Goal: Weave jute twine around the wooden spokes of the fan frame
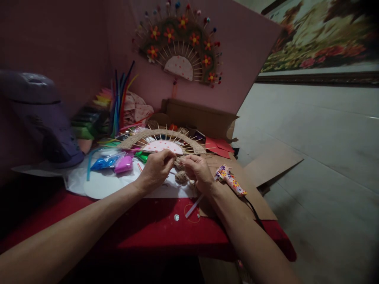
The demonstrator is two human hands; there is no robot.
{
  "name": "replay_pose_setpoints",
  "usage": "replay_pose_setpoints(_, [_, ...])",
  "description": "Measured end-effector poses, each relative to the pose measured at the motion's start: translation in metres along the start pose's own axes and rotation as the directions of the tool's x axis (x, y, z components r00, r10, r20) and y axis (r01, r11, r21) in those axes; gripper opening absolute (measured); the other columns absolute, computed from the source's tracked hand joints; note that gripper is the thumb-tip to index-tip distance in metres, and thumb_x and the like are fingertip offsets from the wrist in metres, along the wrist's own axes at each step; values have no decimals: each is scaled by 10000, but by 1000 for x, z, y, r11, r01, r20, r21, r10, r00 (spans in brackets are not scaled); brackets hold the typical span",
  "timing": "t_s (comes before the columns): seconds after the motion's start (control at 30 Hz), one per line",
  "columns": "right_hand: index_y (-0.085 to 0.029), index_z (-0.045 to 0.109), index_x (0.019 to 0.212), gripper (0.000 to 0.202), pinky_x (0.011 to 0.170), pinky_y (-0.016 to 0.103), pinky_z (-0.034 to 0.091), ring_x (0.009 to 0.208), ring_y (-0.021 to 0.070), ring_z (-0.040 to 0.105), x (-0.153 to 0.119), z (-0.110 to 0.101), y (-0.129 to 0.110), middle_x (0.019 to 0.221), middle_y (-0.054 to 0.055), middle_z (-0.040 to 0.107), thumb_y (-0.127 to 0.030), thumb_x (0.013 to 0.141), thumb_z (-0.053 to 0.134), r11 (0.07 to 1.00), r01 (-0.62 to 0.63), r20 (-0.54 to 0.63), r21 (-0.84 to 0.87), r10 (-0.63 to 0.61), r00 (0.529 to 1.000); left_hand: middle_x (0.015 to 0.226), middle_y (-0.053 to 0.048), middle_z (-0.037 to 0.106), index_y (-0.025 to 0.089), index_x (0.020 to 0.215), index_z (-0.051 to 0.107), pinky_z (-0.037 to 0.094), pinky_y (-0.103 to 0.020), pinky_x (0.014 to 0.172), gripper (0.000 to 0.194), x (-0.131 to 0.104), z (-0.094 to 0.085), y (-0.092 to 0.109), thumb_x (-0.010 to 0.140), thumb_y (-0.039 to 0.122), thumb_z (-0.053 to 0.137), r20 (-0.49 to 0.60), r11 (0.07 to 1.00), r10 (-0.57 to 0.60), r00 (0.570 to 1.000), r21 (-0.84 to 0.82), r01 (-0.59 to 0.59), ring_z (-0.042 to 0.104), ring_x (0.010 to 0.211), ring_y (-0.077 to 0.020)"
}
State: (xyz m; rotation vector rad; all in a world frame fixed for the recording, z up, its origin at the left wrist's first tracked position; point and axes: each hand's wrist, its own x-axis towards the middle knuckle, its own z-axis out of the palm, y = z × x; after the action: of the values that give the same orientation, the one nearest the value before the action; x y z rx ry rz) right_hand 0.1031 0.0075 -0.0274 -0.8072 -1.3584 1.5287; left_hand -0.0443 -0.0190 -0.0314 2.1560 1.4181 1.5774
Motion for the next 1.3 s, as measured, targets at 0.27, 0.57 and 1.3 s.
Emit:
replay_pose_setpoints(0.27, [-153, 599, 716, 198, 400, 177, 258, 421, 31, 361, 2, -2, 8, 553, -45, 524, -339, 696, 664, 965, 191, 26, -180, -189, 982, 573, 10, 588, 141, 759, 611, 365, -211, 483, 91, 1, -2, 1, 781, 148, 523, 11, 999, 25, 1000, 29, -25, 486, 491, -86])
replay_pose_setpoints(0.57, [-160, 603, 726, 160, 485, 197, 360, 530, 70, 461, 8, -5, 16, 602, -24, 537, -317, 722, 631, 931, 237, 29, -277, -239, 971, 632, -15, 633, 149, 771, 620, 381, -221, 509, 91, -1, -2, -3, 771, 138, 530, 45, 989, 80, 996, 123, -85, 511, 520, -98])
replay_pose_setpoints(1.3, [-158, 622, 678, 232, 368, 180, 212, 369, 23, 280, -1, 1, 7, 464, -62, 439, -382, 671, 684, 977, 128, -15, -168, -133, 991, 639, 3, 624, 158, 788, 619, 423, -200, 498, 105, 1, -2, -2, 785, 130, 518, 86, 993, 12, 996, -119, -1, 537, 546, -92])
